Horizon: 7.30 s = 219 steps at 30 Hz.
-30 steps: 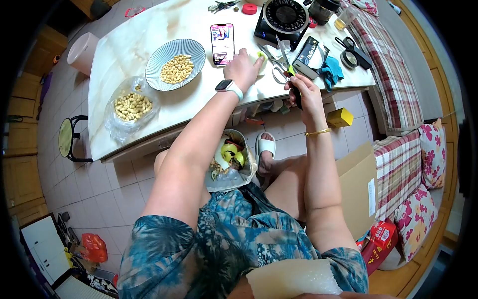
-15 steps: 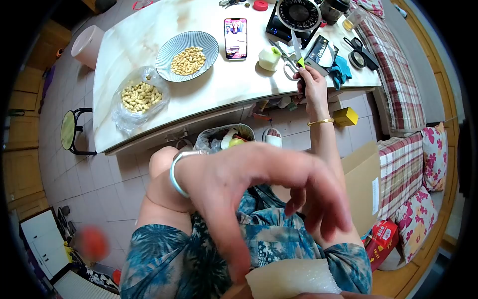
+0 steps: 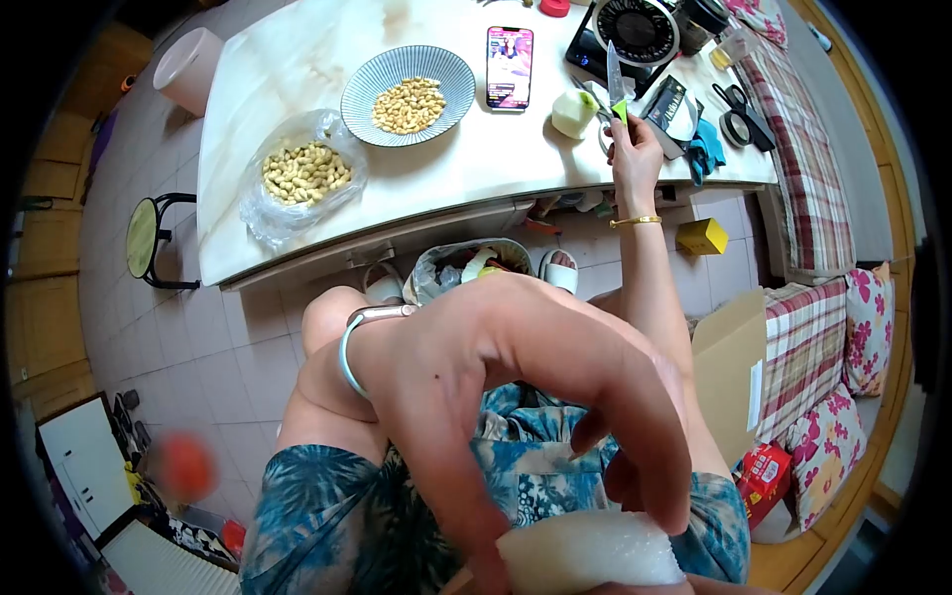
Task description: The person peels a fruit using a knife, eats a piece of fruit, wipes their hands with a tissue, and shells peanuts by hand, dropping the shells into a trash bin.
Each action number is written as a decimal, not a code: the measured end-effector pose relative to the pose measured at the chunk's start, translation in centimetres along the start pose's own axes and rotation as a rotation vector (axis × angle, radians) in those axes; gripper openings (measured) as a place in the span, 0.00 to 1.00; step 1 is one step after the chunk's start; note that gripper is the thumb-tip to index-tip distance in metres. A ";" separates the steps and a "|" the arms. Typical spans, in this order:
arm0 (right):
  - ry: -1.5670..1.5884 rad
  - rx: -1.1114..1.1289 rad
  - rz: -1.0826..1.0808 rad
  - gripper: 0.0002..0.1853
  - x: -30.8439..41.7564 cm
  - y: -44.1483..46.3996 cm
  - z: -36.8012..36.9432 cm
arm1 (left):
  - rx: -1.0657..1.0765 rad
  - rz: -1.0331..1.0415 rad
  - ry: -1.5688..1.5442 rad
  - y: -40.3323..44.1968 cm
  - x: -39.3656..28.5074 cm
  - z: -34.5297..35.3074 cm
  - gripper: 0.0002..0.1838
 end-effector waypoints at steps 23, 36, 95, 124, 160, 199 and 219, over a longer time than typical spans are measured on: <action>-0.071 -0.037 0.052 0.20 -1.9 1.3 -1.8 | -0.258 0.149 0.002 -1.8 0.6 -0.4 0.30; -0.619 0.059 -0.105 0.19 -2.7 1.3 -3.1 | -0.464 0.110 -0.056 -1.3 1.2 0.9 0.25; -0.986 -0.046 -0.630 0.29 1.1 -0.3 5.0 | -0.535 0.085 0.003 -2.0 -0.3 1.4 0.19; -1.007 0.076 -0.560 0.20 -4.0 10.8 -0.9 | -0.467 0.037 0.084 -1.7 -1.1 1.0 0.17; -0.089 0.550 -0.177 0.09 7.6 -12.8 6.1 | -0.127 0.196 0.042 -0.9 0.0 0.9 0.29; 0.414 0.650 0.039 0.26 6.7 -13.1 5.4 | -0.986 0.056 1.018 -10.3 8.4 -13.7 0.22; 0.073 0.459 -0.726 0.42 10.4 -13.1 4.5 | -1.028 0.292 0.886 -7.7 6.1 -12.6 0.25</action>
Point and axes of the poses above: each hand's wrist, its own y-axis towards the middle knuckle, its own z-axis out of the palm, x = y × z, the point moved 1 cm from there along y, towards the middle knuckle, and after that the axes turned 8 degrees about -y, right-handed, at the moved point
